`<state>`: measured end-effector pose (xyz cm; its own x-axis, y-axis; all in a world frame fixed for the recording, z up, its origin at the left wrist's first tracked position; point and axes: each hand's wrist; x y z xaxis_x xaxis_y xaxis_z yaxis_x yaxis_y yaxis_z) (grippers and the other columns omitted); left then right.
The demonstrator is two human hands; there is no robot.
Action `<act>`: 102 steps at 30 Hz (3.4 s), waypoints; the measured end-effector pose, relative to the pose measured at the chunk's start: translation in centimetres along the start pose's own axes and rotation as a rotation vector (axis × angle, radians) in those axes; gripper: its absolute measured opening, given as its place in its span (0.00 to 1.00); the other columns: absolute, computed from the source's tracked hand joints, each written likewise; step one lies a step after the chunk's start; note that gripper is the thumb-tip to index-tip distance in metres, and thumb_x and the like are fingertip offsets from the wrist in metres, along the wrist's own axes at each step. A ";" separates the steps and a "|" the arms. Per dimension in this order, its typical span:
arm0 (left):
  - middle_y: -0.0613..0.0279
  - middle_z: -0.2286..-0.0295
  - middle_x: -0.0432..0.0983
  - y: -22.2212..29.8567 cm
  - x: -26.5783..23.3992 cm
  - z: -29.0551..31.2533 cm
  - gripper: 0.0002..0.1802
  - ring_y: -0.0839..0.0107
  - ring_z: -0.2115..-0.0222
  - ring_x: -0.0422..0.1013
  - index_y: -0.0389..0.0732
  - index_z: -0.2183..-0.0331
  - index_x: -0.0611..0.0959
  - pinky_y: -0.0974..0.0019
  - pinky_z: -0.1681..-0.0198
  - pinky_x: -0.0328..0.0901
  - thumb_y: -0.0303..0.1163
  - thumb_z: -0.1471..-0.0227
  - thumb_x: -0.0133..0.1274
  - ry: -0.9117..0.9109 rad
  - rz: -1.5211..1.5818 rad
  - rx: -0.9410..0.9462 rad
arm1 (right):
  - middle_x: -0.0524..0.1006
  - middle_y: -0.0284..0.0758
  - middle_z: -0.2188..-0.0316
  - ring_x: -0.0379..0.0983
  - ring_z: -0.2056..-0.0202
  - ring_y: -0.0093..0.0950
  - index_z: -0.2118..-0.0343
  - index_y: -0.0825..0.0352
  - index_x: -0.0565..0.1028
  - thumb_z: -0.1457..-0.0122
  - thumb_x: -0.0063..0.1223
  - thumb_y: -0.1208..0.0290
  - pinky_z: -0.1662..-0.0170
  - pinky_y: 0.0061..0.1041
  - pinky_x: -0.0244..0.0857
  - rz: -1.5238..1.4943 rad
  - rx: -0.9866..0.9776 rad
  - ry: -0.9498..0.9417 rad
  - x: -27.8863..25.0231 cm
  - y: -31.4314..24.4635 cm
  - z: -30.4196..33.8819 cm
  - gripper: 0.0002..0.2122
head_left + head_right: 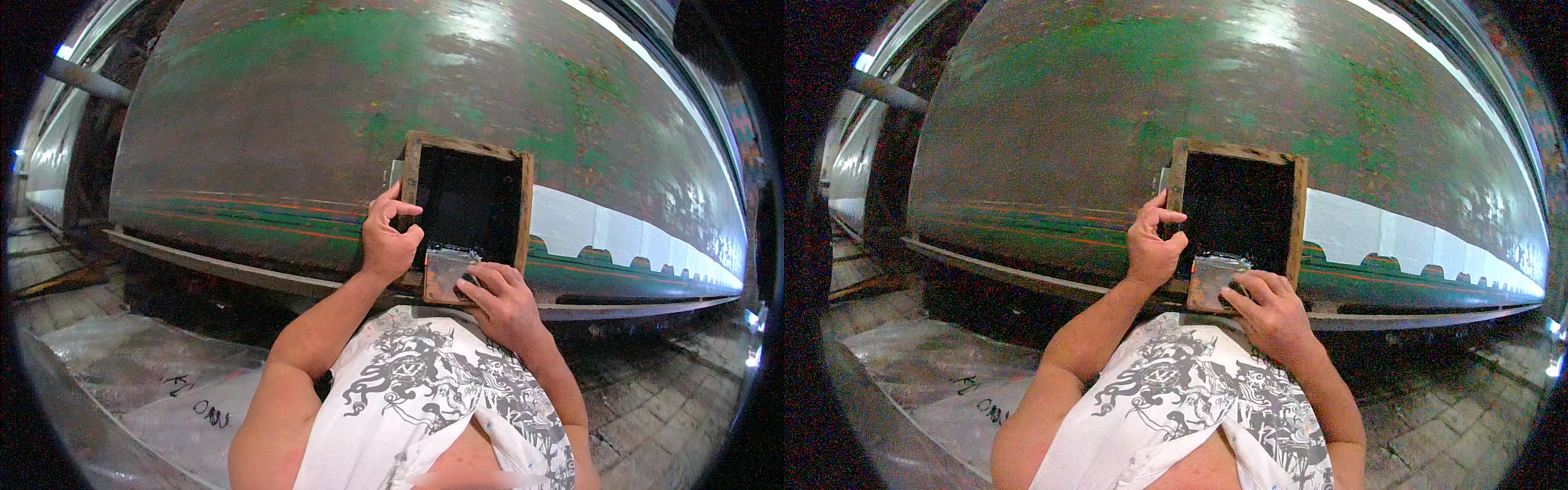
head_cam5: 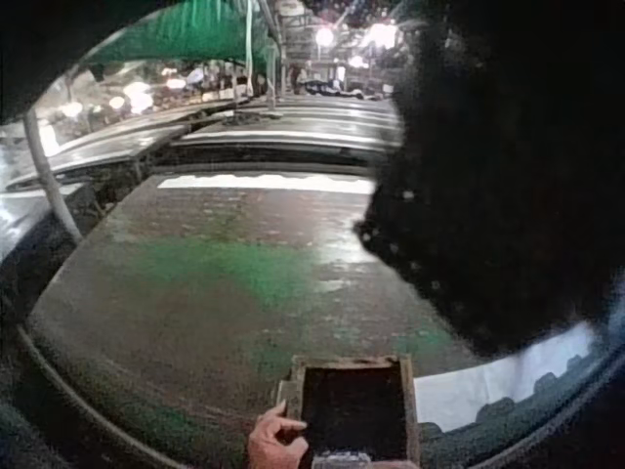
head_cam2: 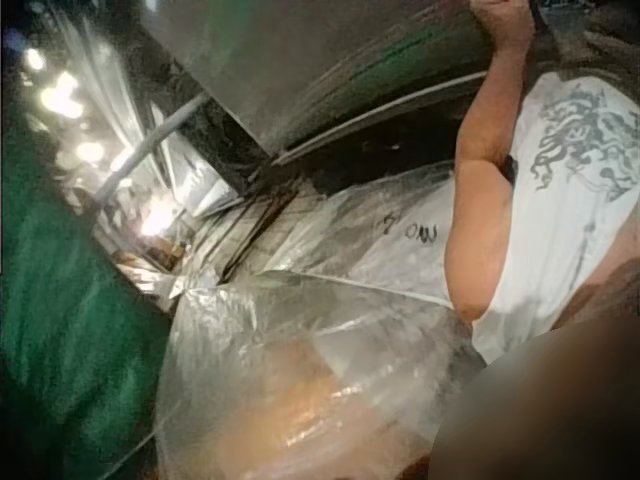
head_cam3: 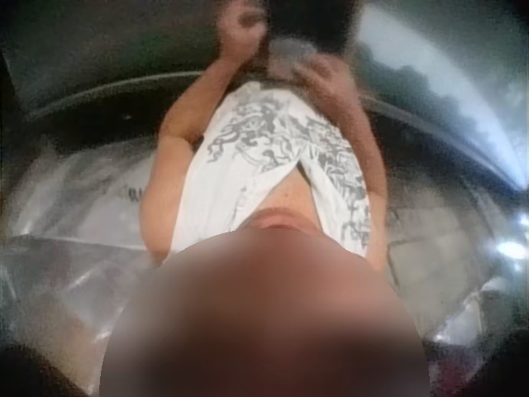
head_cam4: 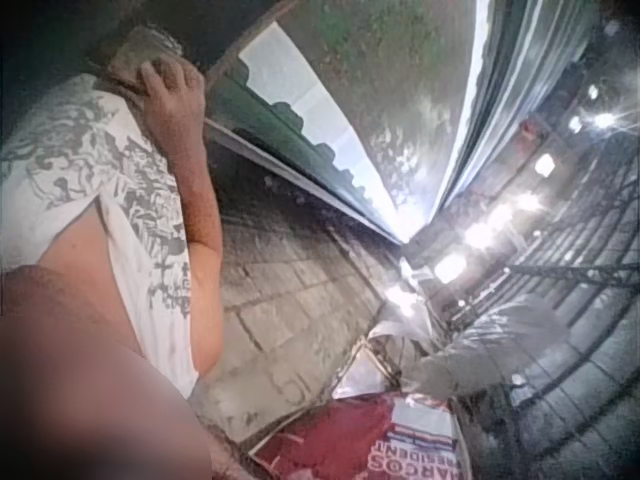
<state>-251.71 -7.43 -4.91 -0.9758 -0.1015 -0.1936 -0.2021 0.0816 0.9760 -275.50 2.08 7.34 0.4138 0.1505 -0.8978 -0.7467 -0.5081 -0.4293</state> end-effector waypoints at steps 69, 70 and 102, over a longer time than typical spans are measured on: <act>0.42 0.35 0.70 0.8 -0.4 0.3 0.31 0.52 0.35 0.69 0.36 0.46 0.85 0.56 0.32 0.64 0.15 0.55 0.57 -0.090 -0.219 0.190 | 0.84 0.35 0.58 0.82 0.54 0.38 0.56 0.65 0.85 0.46 0.67 0.81 0.50 0.39 0.76 -0.118 0.060 0.486 1.2 0.2 7.3 0.13; 0.42 0.35 0.70 0.9 -0.4 0.3 0.31 0.52 0.35 0.69 0.36 0.46 0.86 0.56 0.31 0.63 0.15 0.55 0.56 -0.092 -0.240 0.193 | 0.84 0.36 0.58 0.82 0.54 0.38 0.56 0.65 0.85 0.46 0.67 0.81 0.50 0.39 0.76 -0.116 0.055 0.486 1.1 0.3 7.5 0.13; 0.57 0.52 0.81 21.6 4.8 2.8 0.35 0.64 0.54 0.78 0.40 0.44 0.83 0.58 0.45 0.74 0.08 0.55 0.57 0.773 0.410 0.144 | 0.84 0.40 0.63 0.83 0.60 0.41 0.65 0.66 0.78 0.44 0.71 0.82 0.56 0.40 0.77 -0.198 0.007 0.721 -10.2 20.5 22.8 0.10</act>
<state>-261.02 -3.38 14.93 -0.6555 -0.6740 0.3408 0.0915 0.3770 0.9217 -306.91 9.40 5.46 0.7778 -0.3559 -0.5180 -0.6251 -0.5236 -0.5789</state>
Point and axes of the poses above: each hand's wrist, its own z-axis away from the middle knuckle, its own x-axis out of the palm, y = z × x
